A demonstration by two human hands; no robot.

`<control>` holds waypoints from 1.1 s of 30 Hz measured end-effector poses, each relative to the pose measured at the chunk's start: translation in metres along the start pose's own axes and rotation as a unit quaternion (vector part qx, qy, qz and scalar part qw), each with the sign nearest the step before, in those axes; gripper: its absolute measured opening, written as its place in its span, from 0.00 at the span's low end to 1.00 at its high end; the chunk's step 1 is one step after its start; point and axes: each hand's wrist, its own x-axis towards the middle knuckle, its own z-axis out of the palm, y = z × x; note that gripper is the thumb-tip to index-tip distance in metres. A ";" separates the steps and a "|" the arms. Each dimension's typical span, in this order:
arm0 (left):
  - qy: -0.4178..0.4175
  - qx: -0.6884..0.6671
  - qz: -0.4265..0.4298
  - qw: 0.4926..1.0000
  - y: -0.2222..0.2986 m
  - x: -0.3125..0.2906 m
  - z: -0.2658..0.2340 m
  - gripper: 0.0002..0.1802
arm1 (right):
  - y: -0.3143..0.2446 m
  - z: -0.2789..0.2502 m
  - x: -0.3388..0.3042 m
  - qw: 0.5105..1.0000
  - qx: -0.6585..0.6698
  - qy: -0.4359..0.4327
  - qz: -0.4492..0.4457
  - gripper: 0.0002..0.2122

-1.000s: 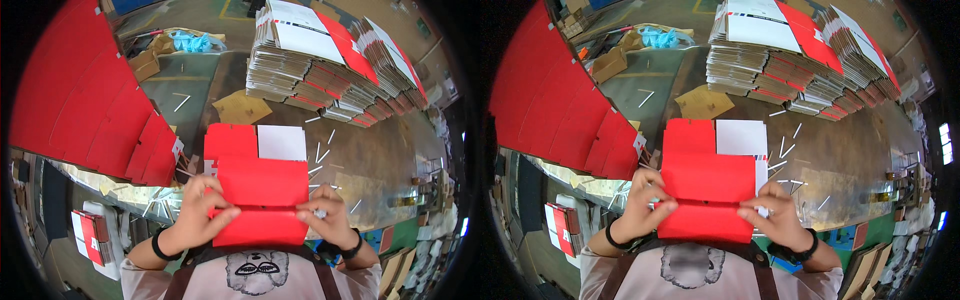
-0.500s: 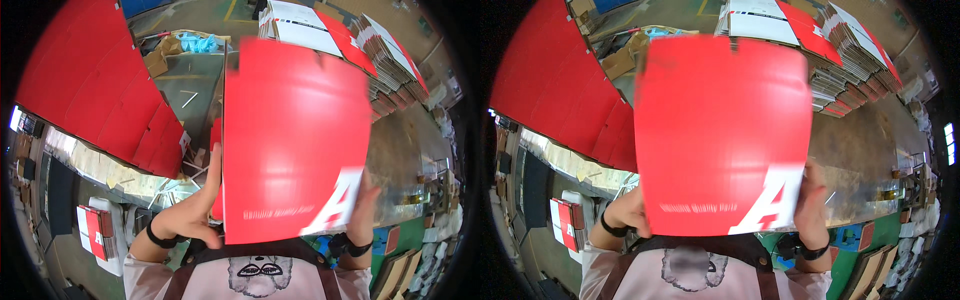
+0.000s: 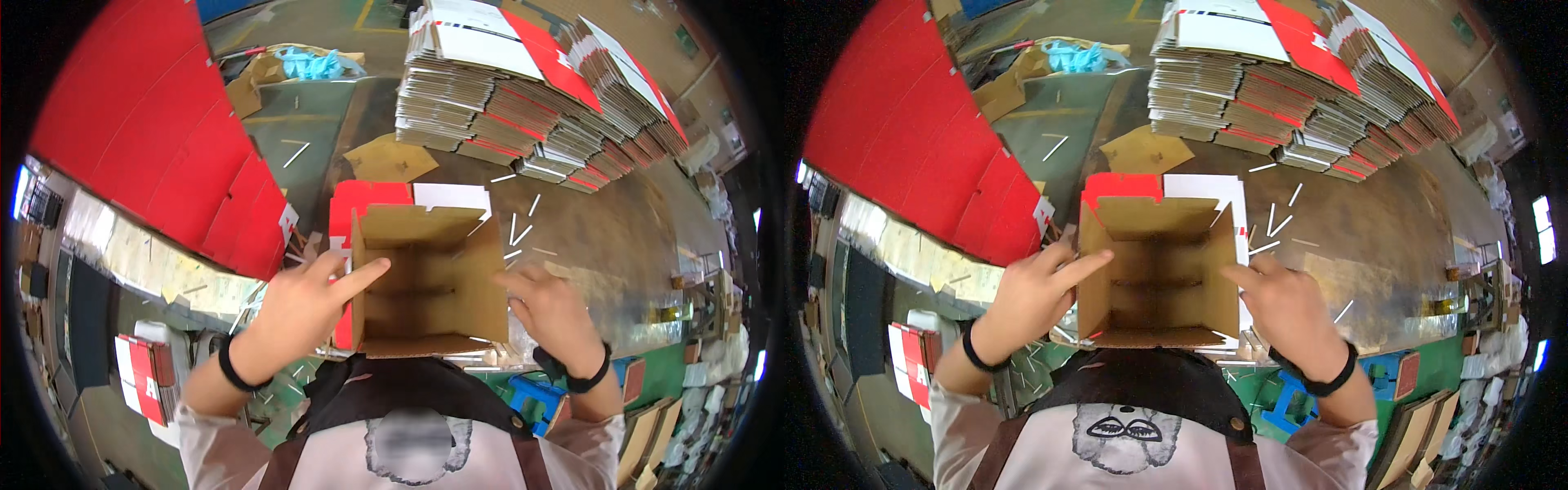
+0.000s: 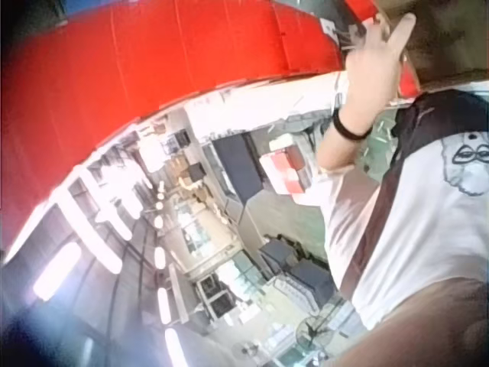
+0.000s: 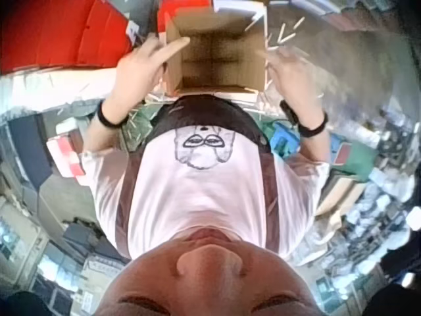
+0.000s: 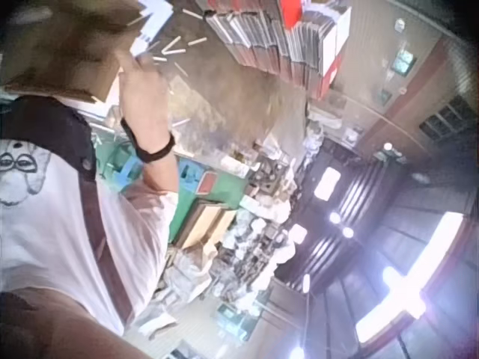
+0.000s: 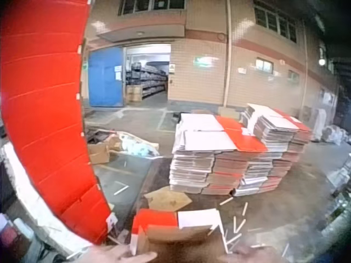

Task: The recorder is folding flat cardboard sheets into boxes and stacking them on a table and floor.

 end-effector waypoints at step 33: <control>0.688 -0.050 -0.047 0.722 -0.066 -0.077 -0.364 0.14 | -0.113 -0.284 0.067 0.849 0.181 0.441 -0.229 0.15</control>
